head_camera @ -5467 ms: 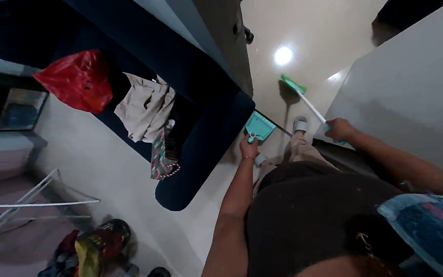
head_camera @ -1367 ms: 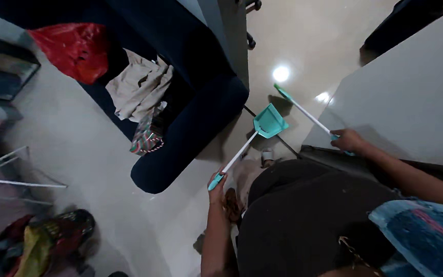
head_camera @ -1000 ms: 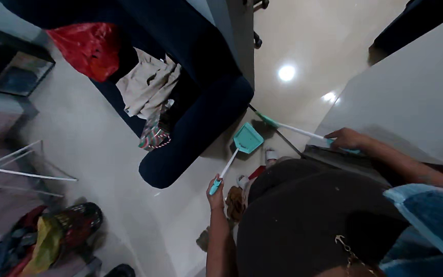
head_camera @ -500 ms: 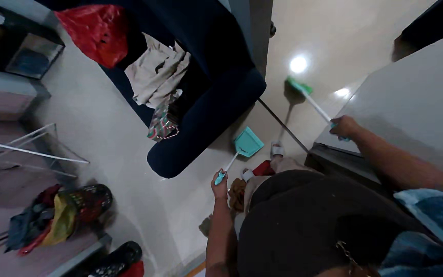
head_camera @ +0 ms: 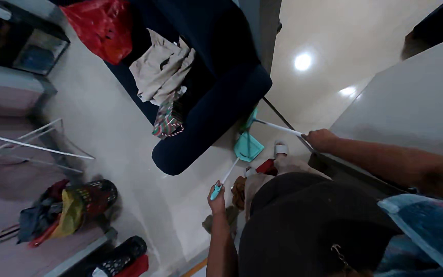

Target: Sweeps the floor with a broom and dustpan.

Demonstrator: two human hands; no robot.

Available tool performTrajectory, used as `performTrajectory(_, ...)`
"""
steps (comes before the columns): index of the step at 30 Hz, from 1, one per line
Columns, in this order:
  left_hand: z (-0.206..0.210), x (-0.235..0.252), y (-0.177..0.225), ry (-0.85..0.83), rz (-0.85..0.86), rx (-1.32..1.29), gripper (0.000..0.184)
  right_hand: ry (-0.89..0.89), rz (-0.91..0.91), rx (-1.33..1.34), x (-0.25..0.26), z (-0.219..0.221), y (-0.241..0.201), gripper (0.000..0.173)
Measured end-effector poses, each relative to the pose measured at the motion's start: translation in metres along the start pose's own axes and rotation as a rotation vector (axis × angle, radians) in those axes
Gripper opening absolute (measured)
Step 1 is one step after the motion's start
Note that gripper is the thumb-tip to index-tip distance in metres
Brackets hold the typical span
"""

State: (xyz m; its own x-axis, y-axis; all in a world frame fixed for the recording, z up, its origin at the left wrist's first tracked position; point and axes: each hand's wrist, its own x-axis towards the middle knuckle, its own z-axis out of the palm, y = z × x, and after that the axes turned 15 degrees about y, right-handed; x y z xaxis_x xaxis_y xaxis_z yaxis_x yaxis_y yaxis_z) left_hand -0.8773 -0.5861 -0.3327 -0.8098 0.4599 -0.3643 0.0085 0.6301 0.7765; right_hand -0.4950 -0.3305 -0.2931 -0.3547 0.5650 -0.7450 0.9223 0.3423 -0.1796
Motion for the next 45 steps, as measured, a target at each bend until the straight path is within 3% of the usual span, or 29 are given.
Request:
performTrajectory(3,-0.013,0.002,-0.002,-0.004,0.001,0.023,0.034,0.093,0.066,0.026,0.045,0.024,-0.005,0.032)
performTrajectory(6,-0.026,0.009,-0.001,-0.002,-0.006,0.027,0.035,0.085,0.171,0.069,0.051,0.048,-0.013,0.034)
performTrajectory(10,-0.042,0.023,-0.012,-0.024,0.004,-0.024,0.035,-0.044,0.246,0.143,0.005,0.084,-0.032,0.049)
performTrajectory(13,-0.05,0.035,-0.02,-0.057,0.031,-0.05,0.035,-0.081,0.331,0.197,-0.032,0.11,-0.055,0.043)
performTrajectory(20,-0.064,0.067,-0.024,-0.179,0.133,-0.009,0.029,0.1,0.319,0.421,-0.1,0.078,-0.054,0.043)
performTrajectory(23,-0.068,0.079,-0.023,-0.208,0.157,0.004,0.029,0.139,0.37,0.428,-0.091,0.101,-0.069,0.044)
performTrajectory(29,-0.076,0.093,-0.02,-0.279,0.225,0.069,0.028,0.061,0.444,0.546,-0.066,0.152,-0.147,0.037)
performTrajectory(31,-0.081,0.099,-0.022,-0.303,0.241,0.089,0.029,0.12,0.459,0.665,-0.089,0.16,-0.136,0.036)
performTrajectory(36,-0.095,0.112,-0.023,-0.325,0.266,0.085,0.029,0.226,0.588,0.756,-0.168,0.176,-0.11,0.054)
performTrajectory(40,-0.097,0.106,-0.021,-0.3,0.259,0.11,0.028,0.172,0.71,0.791,-0.145,0.199,-0.128,0.037)
performTrajectory(45,-0.101,0.092,-0.023,-0.269,0.293,0.103,0.028,0.071,0.592,0.857,-0.106,0.206,-0.149,0.03)
